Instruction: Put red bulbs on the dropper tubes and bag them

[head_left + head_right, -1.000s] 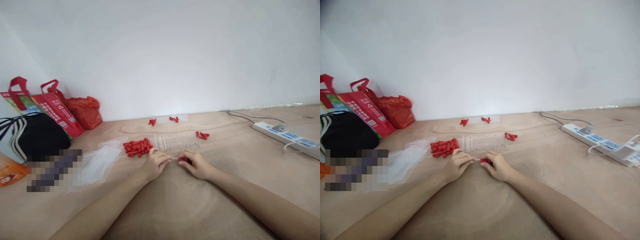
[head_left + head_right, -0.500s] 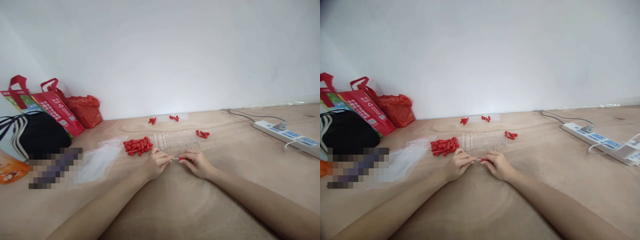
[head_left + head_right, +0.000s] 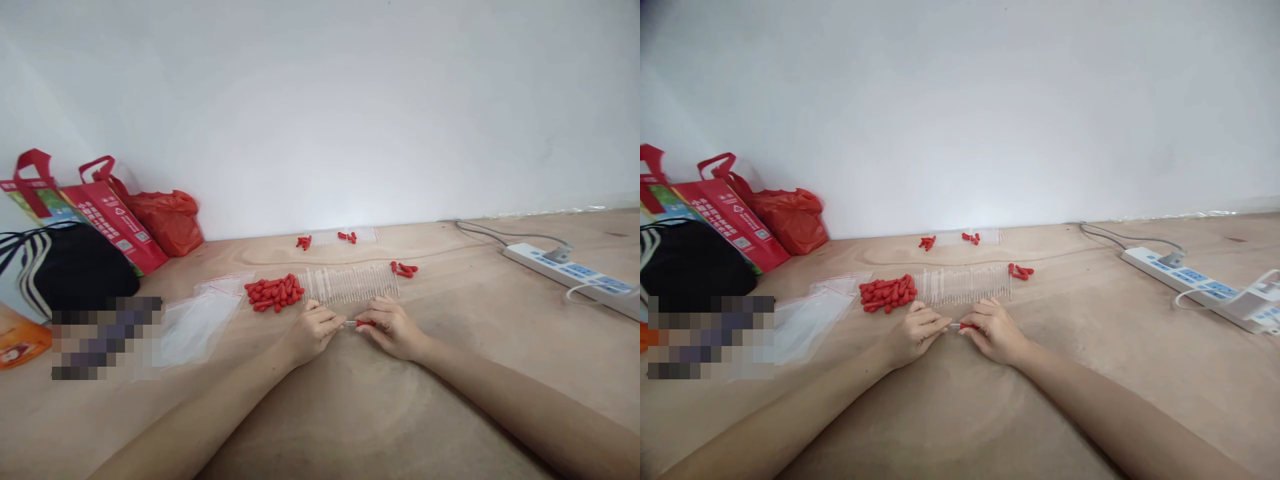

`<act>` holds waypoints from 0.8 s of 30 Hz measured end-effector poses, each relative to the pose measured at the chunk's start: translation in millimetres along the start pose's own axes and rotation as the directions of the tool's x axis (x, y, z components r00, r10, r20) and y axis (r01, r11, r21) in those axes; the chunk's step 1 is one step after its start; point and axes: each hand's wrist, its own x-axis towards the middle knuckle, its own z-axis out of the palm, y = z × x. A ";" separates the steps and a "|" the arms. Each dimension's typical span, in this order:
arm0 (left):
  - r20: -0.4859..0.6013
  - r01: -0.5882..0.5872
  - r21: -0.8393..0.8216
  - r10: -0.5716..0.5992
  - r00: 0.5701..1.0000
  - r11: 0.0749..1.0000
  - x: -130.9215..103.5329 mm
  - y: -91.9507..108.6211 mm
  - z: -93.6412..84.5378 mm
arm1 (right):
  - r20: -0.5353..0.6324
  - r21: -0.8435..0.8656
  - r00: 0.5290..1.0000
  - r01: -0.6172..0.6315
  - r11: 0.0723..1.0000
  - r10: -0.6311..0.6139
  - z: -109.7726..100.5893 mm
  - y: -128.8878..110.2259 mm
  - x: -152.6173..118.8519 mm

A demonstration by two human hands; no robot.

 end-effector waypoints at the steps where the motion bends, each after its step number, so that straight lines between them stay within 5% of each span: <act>1: -0.006 -0.003 0.002 0.003 1.000 1.000 0.1 0.7 0.2 | 0.003 0.003 1.000 0.000 1.000 0.000 0.3 -0.2 0.0; 18: -0.070 -0.016 0.000 0.016 0.997 1.000 4.0 7.1 4.6 | 0.058 0.048 0.998 -0.012 0.999 0.009 3.0 -3.9 2.1; 21: -0.085 0.037 -0.043 -0.041 0.995 0.998 5.2 7.4 5.5 | 0.027 0.110 0.996 -0.088 0.990 0.086 3.0 -3.9 3.8; 24: -0.118 0.133 -0.116 -0.147 0.982 0.984 7.0 7.9 6.3 | 0.017 0.363 0.966 -0.247 0.898 0.259 5.3 -2.3 7.8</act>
